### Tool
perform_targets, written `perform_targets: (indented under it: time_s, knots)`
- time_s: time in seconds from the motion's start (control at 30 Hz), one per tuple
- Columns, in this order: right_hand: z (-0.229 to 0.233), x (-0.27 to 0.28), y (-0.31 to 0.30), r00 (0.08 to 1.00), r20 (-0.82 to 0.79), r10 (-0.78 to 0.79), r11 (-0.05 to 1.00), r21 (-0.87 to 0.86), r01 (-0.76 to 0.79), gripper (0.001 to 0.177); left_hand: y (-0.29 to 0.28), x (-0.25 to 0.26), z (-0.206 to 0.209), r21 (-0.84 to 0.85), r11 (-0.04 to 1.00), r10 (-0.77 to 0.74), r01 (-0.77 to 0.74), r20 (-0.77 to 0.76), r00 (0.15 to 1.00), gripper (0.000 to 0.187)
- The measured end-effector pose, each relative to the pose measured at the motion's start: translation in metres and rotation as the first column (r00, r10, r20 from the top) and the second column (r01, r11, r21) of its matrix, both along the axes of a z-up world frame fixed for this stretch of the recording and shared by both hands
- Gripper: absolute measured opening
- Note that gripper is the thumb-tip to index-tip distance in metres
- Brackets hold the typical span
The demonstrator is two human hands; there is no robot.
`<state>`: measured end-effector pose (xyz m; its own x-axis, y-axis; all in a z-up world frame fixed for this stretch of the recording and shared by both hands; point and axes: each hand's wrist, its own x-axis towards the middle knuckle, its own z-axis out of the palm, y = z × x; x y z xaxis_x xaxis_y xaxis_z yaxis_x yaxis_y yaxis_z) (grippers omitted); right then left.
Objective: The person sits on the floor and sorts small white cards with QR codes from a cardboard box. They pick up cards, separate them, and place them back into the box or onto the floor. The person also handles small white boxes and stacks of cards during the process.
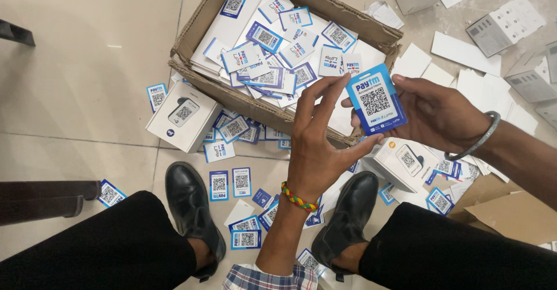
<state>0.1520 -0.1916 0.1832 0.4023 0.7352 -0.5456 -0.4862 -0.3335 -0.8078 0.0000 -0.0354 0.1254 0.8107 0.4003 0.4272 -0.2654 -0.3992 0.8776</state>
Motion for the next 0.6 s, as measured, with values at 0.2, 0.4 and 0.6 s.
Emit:
perform_targets:
  time_s: [0.2, 0.4, 0.6]
  knots:
    - [-0.009, 0.006, -0.004, 0.999, 0.025, 0.021, 0.998, -0.057, -0.02, 0.056, 0.001, 0.001, -0.003, 0.014, 1.0, 0.014, -0.013, -0.006, 1.0, 0.093]
    - [-0.025, 0.011, -0.015, 0.997, 0.004, 0.08, 0.995, -0.065, -0.08, 0.055, 0.0, 0.004, -0.007, 0.125, 0.992, 0.002, -0.007, 0.036, 0.999, 0.093]
    - [-0.024, 0.016, -0.013, 0.991, 0.047, 0.127, 0.989, -0.082, -0.123, 0.06, -0.002, 0.004, -0.011, 0.108, 0.994, -0.025, 0.023, 0.014, 1.0, 0.092]
